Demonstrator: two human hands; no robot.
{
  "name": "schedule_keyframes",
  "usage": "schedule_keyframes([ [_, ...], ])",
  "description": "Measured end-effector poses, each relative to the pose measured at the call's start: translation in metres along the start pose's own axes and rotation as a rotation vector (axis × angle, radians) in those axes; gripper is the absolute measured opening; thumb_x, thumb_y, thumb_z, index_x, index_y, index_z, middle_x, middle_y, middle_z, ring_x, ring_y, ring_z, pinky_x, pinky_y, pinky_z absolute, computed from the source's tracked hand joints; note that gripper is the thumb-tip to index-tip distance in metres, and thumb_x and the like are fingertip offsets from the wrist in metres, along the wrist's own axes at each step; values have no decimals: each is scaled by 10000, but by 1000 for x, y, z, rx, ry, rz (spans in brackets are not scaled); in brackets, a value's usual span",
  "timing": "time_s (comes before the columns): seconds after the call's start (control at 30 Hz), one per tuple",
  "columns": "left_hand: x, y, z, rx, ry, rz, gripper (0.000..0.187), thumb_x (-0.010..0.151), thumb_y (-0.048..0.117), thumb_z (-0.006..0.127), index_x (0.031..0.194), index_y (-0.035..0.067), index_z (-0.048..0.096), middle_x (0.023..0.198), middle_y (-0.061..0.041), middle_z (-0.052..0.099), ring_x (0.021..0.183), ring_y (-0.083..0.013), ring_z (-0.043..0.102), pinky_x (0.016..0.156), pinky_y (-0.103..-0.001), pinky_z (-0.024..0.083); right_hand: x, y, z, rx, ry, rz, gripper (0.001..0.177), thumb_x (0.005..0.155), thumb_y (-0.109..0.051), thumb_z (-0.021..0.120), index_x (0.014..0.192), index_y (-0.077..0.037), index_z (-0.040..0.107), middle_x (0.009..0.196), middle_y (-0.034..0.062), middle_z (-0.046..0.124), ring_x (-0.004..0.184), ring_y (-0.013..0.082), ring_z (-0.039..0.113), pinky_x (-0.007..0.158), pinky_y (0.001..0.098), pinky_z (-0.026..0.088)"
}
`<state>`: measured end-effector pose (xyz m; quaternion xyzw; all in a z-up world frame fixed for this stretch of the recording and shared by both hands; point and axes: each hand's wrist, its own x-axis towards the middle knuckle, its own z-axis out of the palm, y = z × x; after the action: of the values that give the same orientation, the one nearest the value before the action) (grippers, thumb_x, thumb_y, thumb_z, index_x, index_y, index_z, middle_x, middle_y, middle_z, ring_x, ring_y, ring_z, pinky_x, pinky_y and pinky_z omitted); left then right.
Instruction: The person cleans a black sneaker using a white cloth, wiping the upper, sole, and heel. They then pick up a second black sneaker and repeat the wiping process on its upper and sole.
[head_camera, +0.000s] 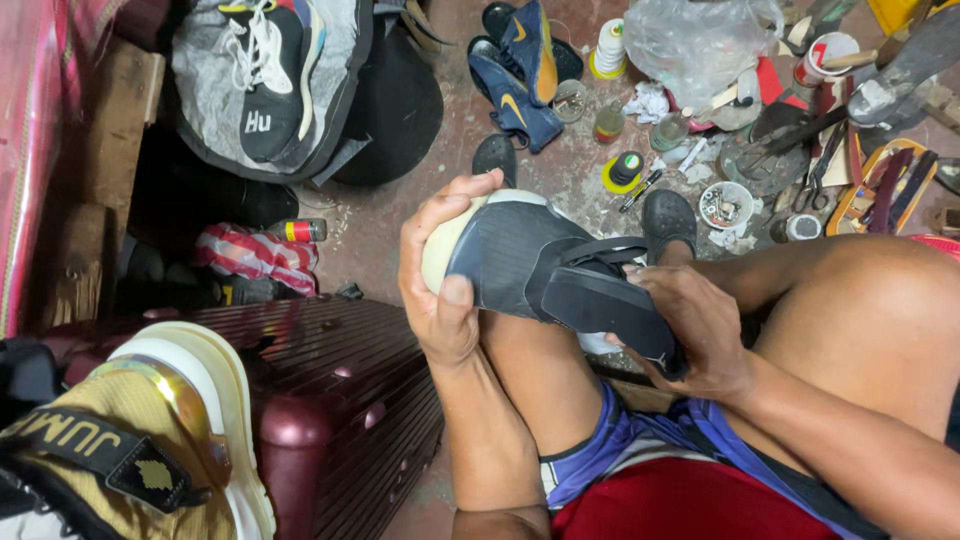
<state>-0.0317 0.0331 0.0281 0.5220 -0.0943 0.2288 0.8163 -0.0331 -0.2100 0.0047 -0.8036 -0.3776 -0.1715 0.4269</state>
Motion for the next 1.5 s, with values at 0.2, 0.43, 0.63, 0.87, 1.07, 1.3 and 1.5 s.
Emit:
schedule_keyframes([
  [0.2, -3, 4, -10, 50, -19, 8, 467, 1003, 320, 725, 1287, -12, 562, 1327, -257, 613, 1319, -381, 605, 1171, -510, 433, -2, 7, -3, 15, -75, -106, 486, 777, -211, 831, 1082, 100, 618, 1097, 233, 645, 969, 381, 705, 810, 435, 580],
  [0.43, -2, 6, -14, -43, -17, 21, 463, 976, 310, 710, 1288, -9, 588, 1298, -281, 627, 1301, -414, 616, 1180, -552, 469, -12, 16, 1, 54, -132, -177, 716, 809, -538, 624, 1130, 101, 591, 1167, 239, 642, 1073, 408, 684, 872, 464, 557],
  [0.63, -5, 4, -16, -26, 16, 37, 487, 968, 348, 711, 1276, -7, 580, 1288, -295, 624, 1284, -426, 615, 1146, -558, 484, -15, 15, 3, 0, -128, -162, 679, 799, -471, 662, 1164, 97, 599, 1174, 235, 652, 1035, 390, 685, 820, 453, 550],
  [0.87, -1, -5, -20, -210, -11, 40, 616, 960, 508, 682, 1276, -8, 567, 1299, -295, 603, 1288, -422, 569, 1123, -551, 454, -11, 9, 2, -7, -123, -131, 676, 791, -450, 637, 1210, 79, 596, 1218, 231, 649, 1084, 384, 679, 858, 451, 549],
  [1.07, -1, -12, -20, -418, -73, 61, 713, 994, 627, 489, 1321, -3, 560, 1359, -305, 583, 1318, -427, 556, 1083, -606, 481, -12, 2, 3, -11, -138, -158, 702, 787, -483, 627, 1203, 82, 590, 1192, 236, 643, 1097, 400, 674, 867, 477, 536],
  [1.3, 2, -18, -27, -367, -41, -76, 667, 1111, 586, 395, 1325, -28, 541, 1309, -285, 588, 1266, -408, 542, 1122, -559, 424, -5, 7, 7, 34, -74, -99, 575, 785, -253, 744, 1223, 72, 564, 1211, 232, 647, 1068, 398, 671, 888, 466, 541],
  [1.5, 22, -38, -14, -430, -39, -289, 817, 1064, 568, 487, 1623, -5, 319, 1565, -231, 433, 1481, -350, 423, 1272, -502, 322, 19, 1, -3, 321, 19, 462, 399, 903, -107, 751, 1251, 31, 612, 1124, 126, 655, 1042, 236, 629, 929, 338, 510],
])
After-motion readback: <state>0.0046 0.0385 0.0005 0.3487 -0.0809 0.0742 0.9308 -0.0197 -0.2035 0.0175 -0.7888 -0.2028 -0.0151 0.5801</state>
